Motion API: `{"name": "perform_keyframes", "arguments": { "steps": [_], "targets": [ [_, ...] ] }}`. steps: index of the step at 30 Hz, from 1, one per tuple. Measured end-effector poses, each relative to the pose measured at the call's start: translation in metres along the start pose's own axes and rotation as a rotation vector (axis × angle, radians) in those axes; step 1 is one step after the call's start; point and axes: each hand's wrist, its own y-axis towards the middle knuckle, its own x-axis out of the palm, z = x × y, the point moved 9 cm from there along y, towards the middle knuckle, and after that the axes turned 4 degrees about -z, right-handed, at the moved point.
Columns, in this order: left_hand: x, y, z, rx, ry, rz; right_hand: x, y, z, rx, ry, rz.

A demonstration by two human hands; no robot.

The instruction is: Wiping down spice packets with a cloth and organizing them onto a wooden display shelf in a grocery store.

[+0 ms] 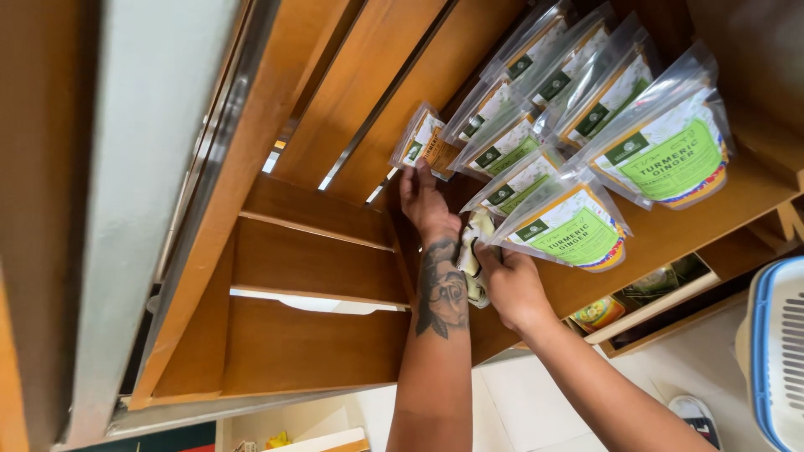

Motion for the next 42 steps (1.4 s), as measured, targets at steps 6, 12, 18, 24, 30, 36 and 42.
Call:
{"name": "perform_keyframes", "arguments": {
  "steps": [6,12,18,24,30,36,42],
  "targets": [
    [-0.014,-0.001,0.011,0.122,-0.032,-0.037,0.002,-0.015,-0.013,-0.040,-0.009,-0.066],
    [-0.032,-0.047,0.051,0.363,-0.009,0.013,0.000,-0.048,-0.027,-0.083,-0.069,-0.205],
    [-0.066,-0.111,0.090,0.499,0.202,0.051,-0.015,-0.083,0.001,-0.052,-0.161,-0.281],
    [-0.099,-0.195,0.121,0.549,0.253,-0.110,-0.062,-0.138,-0.001,0.015,-0.308,-0.351],
    [-0.117,-0.277,0.150,0.494,0.470,-0.466,-0.133,-0.176,-0.021,0.130,-0.446,-0.371],
    [-0.080,-0.328,0.102,0.508,0.410,-0.896,-0.197,-0.182,-0.036,0.073,-0.286,-0.341],
    [0.007,-0.406,0.036,0.273,0.213,-1.221,-0.291,-0.167,-0.044,0.051,-0.151,-0.100]
  ]
}}
